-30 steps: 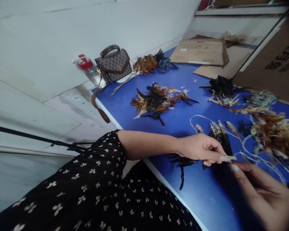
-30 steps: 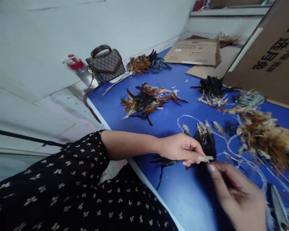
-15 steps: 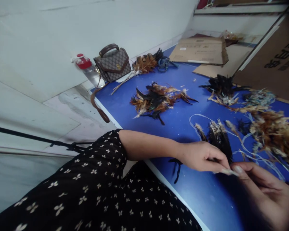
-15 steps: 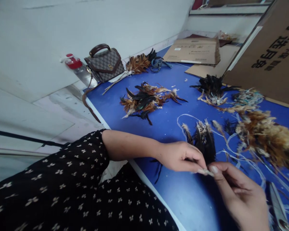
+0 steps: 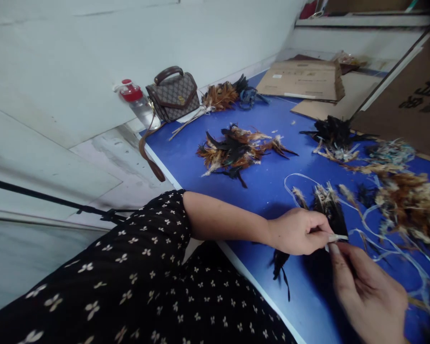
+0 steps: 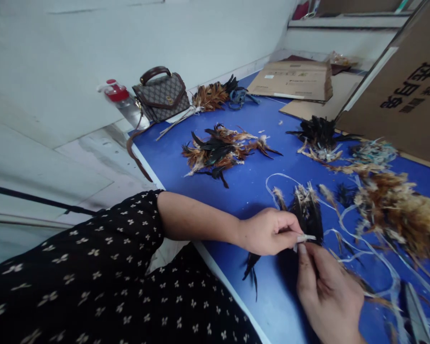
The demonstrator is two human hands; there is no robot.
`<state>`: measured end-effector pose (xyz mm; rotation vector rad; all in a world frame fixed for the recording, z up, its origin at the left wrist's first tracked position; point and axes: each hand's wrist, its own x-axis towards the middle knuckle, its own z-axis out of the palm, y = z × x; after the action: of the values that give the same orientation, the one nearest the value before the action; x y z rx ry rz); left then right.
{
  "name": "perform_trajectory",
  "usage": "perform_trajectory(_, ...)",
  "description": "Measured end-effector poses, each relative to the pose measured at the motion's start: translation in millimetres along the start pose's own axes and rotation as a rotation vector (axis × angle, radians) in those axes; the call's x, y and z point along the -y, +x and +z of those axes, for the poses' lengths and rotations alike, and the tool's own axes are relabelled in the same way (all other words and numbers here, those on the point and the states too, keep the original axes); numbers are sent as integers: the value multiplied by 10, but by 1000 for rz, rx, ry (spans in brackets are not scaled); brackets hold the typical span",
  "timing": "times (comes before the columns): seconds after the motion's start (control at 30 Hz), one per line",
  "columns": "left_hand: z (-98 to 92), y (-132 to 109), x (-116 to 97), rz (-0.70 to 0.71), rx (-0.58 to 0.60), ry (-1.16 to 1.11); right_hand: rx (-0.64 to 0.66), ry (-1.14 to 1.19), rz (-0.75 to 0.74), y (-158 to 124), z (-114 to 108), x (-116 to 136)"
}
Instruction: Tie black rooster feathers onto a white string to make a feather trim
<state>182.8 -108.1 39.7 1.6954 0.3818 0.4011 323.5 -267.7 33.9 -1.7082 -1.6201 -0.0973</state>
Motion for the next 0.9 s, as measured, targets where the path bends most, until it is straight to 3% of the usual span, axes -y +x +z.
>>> perform_trajectory(0.2, -15, 36, 59, 40, 13, 214, 44, -83, -198, 6, 3, -84)
perform_trajectory(0.37, -40, 93, 107, 180, 197, 434, 220, -192, -310, 36, -113, -198)
perform_trajectory(0.43, -51, 108, 99, 242, 350, 407, 284, -60, -225, 53, -195, -237)
perform_trajectory(0.5, -79, 110, 70, 277, 493, 248, 359, 130, -35, 60, -258, -275)
perform_trajectory(0.57, -117, 97, 29, 262, 528, 28, 382, 289, 187, 47, -274, -299)
perform_trajectory(0.67, -136, 57, -10, 121, 396, -255, 160, 437, 479, 3, -203, -264)
perform_trajectory(0.73, -96, 29, -6, 3, 298, -407, -24, 465, 592, -16, -125, -172)
perform_trajectory(0.9, 56, -7, 2, -162, 174, -692, -224, 412, 575, 38, 22, 164)
